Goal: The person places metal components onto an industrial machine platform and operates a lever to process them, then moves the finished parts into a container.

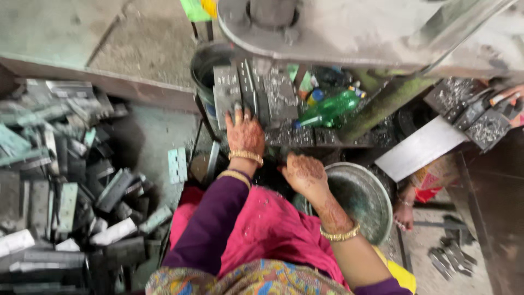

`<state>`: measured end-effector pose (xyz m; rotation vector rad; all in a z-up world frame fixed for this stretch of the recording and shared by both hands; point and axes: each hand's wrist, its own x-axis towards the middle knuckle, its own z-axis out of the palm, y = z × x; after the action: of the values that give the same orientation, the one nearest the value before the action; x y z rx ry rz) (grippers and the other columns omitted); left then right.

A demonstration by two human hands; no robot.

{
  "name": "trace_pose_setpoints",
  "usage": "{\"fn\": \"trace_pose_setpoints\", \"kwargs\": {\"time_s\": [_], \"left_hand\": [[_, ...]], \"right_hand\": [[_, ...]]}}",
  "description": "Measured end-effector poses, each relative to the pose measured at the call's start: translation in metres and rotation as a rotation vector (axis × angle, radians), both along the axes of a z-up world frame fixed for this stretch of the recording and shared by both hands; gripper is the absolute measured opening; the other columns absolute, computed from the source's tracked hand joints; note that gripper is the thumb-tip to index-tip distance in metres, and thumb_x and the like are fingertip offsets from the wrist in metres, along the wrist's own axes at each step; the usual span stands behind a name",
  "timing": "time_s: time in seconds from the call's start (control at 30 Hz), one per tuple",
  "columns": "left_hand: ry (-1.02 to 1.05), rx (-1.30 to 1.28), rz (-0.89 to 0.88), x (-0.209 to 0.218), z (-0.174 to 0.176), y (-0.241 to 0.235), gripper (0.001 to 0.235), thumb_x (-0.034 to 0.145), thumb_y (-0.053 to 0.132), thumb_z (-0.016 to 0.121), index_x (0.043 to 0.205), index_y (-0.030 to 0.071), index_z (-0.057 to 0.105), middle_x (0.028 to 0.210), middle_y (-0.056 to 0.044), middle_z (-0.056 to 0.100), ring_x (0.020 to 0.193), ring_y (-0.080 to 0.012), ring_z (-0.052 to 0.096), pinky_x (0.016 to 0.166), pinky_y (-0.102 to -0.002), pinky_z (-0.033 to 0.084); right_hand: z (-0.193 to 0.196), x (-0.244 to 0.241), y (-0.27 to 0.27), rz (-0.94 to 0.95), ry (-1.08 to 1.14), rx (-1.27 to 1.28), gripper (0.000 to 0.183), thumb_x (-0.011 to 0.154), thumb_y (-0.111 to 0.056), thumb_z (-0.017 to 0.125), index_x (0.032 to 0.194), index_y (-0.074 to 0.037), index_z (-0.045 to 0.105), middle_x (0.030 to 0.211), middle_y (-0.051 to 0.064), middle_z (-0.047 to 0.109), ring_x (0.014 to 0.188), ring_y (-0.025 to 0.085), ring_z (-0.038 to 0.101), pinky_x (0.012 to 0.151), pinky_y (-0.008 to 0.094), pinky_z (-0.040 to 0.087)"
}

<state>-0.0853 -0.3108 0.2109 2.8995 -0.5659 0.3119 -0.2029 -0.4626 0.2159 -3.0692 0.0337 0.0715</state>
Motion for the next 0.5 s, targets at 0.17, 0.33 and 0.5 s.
{"fn": "trace_pose_setpoints", "kwargs": {"time_s": [0.17,0.33,0.5], "left_hand": [[-0.055,0.037,0.038,-0.004,0.003,-0.003,0.031,0.095,0.024,0.058,0.117,0.009,0.076,0.142,-0.015,0.061,0.144,-0.0349,0.044,0.121,-0.059,0.023],[0.031,-0.130,-0.013,-0.009,0.005,-0.003,0.036,0.093,0.024,0.056,0.118,0.005,0.074,0.144,-0.018,0.059,0.144,-0.0337,0.042,0.123,-0.059,0.017],[-0.078,-0.116,-0.004,-0.011,0.003,-0.008,0.043,0.091,0.024,0.052,0.121,-0.001,0.071,0.140,-0.020,0.060,0.139,-0.0351,0.048,0.122,-0.060,0.017]], "right_hand": [[0.005,-0.004,0.001,0.048,-0.099,-0.034,0.032,0.092,-0.038,0.066,0.097,-0.007,0.068,0.087,0.019,0.074,0.085,0.039,0.071,0.078,0.052,0.055],[0.022,0.000,0.005,-0.129,0.066,-0.082,0.036,0.095,-0.041,0.062,0.114,-0.011,0.071,0.098,0.021,0.075,0.093,0.040,0.072,0.081,0.052,0.055],[0.034,-0.002,0.012,-0.155,-0.004,-0.132,0.041,0.092,-0.045,0.061,0.121,-0.016,0.072,0.104,0.017,0.075,0.099,0.038,0.070,0.084,0.050,0.053]]}}
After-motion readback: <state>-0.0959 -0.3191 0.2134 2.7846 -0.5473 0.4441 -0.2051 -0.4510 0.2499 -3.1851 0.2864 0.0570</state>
